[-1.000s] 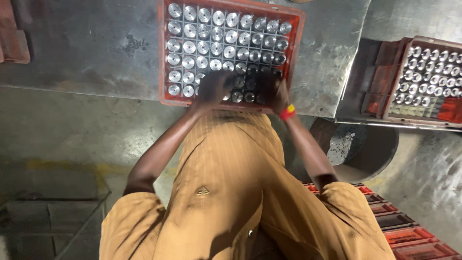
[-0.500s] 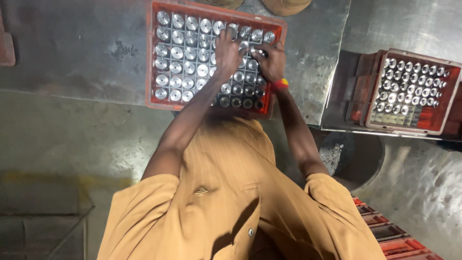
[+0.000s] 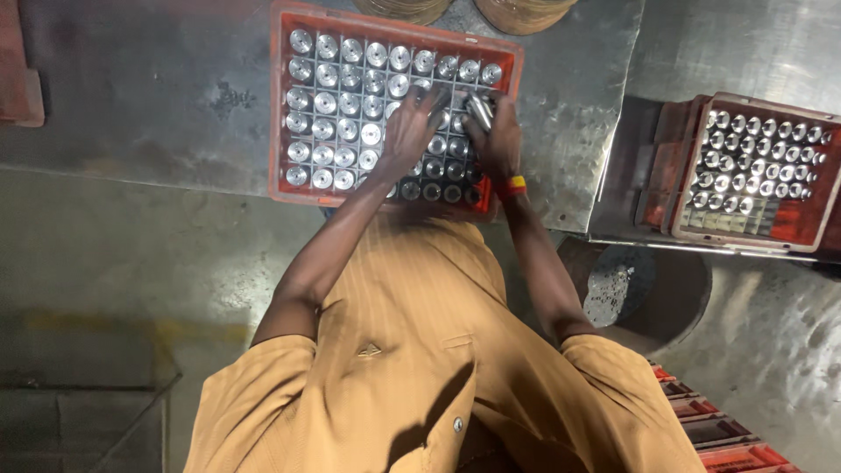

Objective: The person places small metal cup-shaped components one at a time into the cells of a red grid tray on a steel workbench, occasionally rubbing the tray surface with a stone and handling cylindrical metal pieces. They also reach into nearby buckets and crates of parts while filling the tray.

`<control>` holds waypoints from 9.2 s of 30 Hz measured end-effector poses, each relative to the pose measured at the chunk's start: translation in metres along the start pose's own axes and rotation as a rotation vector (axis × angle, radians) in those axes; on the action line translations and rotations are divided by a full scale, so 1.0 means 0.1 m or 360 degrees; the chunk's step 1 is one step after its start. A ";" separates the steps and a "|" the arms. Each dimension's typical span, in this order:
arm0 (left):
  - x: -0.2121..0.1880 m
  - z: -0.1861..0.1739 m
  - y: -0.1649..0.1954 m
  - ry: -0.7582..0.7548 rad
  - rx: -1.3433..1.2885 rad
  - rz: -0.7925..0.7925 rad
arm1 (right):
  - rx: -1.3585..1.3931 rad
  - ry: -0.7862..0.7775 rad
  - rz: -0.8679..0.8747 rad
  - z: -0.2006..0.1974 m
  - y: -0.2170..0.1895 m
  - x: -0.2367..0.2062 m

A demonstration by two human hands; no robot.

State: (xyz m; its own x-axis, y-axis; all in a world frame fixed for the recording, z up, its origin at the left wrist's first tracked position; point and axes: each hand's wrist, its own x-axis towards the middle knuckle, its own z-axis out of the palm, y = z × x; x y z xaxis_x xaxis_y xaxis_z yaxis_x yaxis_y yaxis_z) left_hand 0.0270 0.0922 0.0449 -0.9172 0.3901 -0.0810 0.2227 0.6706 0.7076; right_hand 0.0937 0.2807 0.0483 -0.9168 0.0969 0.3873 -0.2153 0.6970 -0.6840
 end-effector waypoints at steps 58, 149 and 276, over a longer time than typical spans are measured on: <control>-0.53 -0.16 -0.07 0.0202 -0.1321 -0.0363 | 0.1071 0.0268 0.0558 -0.42 0.23 -0.68; -0.80 0.19 0.12 -0.0435 0.0005 0.0584 | -0.0431 -0.0810 -0.0448 -0.65 -0.01 -0.96; -1.23 -1.25 -0.60 0.1106 -0.0247 -0.0102 | -0.0432 0.0079 0.0256 -0.20 -0.36 -0.25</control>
State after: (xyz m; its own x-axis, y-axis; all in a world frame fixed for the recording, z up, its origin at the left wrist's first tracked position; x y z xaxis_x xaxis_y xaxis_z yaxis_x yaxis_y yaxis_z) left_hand 0.0852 -0.0747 0.1004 -0.9367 -0.1739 0.3038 0.1594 0.5608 0.8124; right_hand 0.1310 0.2679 0.0756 -0.9128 0.2515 0.3218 0.0350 0.8333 -0.5517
